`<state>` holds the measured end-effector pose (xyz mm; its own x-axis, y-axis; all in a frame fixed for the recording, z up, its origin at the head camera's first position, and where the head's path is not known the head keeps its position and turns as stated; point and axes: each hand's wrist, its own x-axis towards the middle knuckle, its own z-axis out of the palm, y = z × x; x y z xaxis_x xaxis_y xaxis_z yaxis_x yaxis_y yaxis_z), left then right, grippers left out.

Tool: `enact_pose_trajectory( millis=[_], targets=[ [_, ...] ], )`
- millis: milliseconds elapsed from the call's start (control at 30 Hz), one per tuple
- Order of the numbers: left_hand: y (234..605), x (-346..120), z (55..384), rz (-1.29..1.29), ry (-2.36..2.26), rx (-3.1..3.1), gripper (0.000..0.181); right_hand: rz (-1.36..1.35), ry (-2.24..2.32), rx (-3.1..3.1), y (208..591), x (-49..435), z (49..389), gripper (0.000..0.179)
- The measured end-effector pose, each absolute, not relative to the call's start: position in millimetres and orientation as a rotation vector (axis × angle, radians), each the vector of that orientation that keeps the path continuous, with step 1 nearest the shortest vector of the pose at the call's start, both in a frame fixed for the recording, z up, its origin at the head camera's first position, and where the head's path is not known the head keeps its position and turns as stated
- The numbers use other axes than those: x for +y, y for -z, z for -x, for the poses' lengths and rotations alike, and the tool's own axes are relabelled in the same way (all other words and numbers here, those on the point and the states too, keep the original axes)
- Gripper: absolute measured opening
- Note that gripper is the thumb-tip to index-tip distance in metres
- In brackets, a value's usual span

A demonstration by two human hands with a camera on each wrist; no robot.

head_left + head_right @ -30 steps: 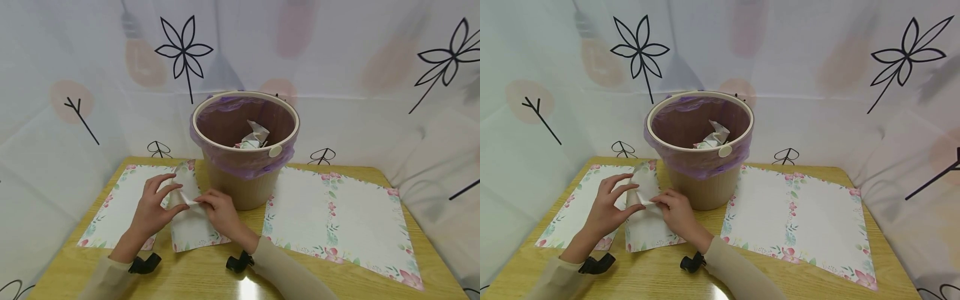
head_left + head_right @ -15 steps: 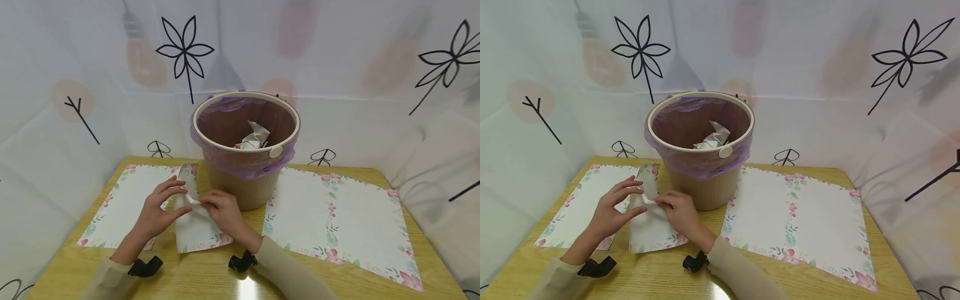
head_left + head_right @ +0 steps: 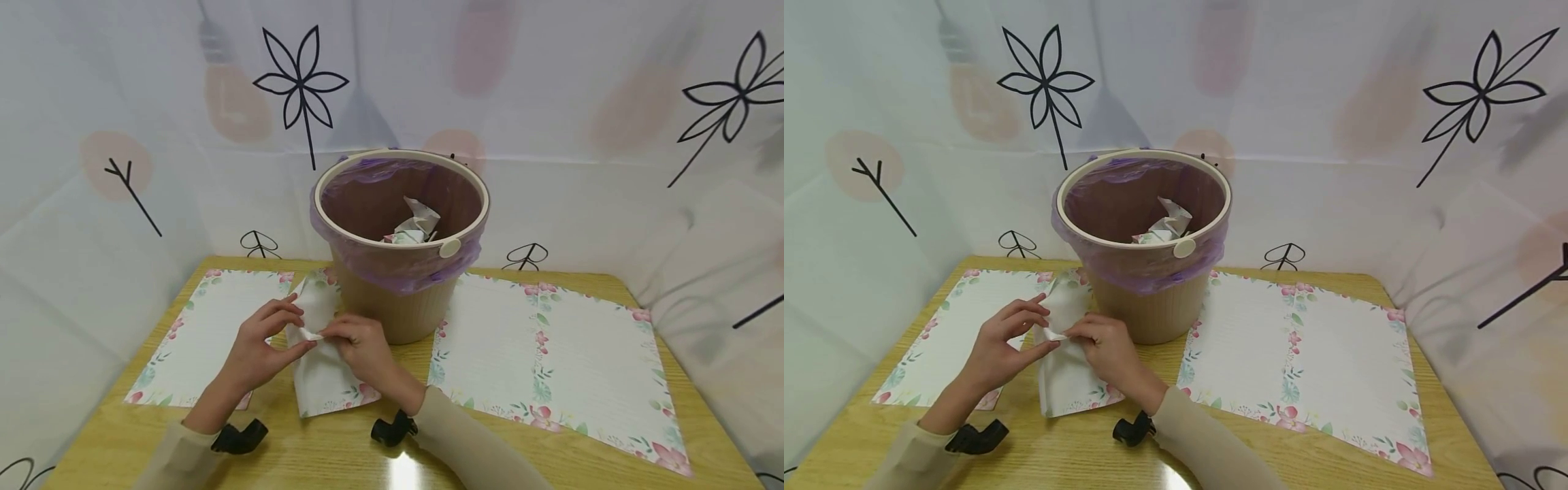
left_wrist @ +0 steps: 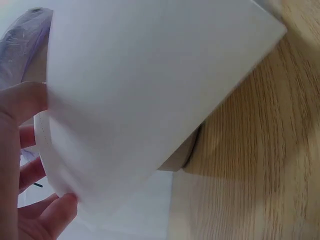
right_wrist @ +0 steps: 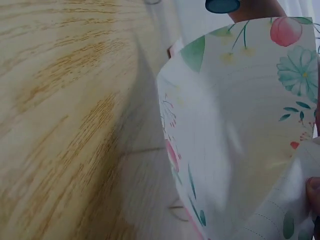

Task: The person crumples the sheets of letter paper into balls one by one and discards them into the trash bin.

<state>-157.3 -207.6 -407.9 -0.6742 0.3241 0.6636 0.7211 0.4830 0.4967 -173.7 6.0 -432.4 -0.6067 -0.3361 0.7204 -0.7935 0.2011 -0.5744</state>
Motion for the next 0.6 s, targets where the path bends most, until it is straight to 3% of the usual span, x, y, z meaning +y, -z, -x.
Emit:
enact_pose_trajectory(
  millis=[600],
  targets=[
    [403.1, -212.2, 155.0, 0.972, 0.871, -2.218, 0.029, -1.052, -1.446, -2.146, 441.1, -3.9, 175.4, 0.015]
  ],
)
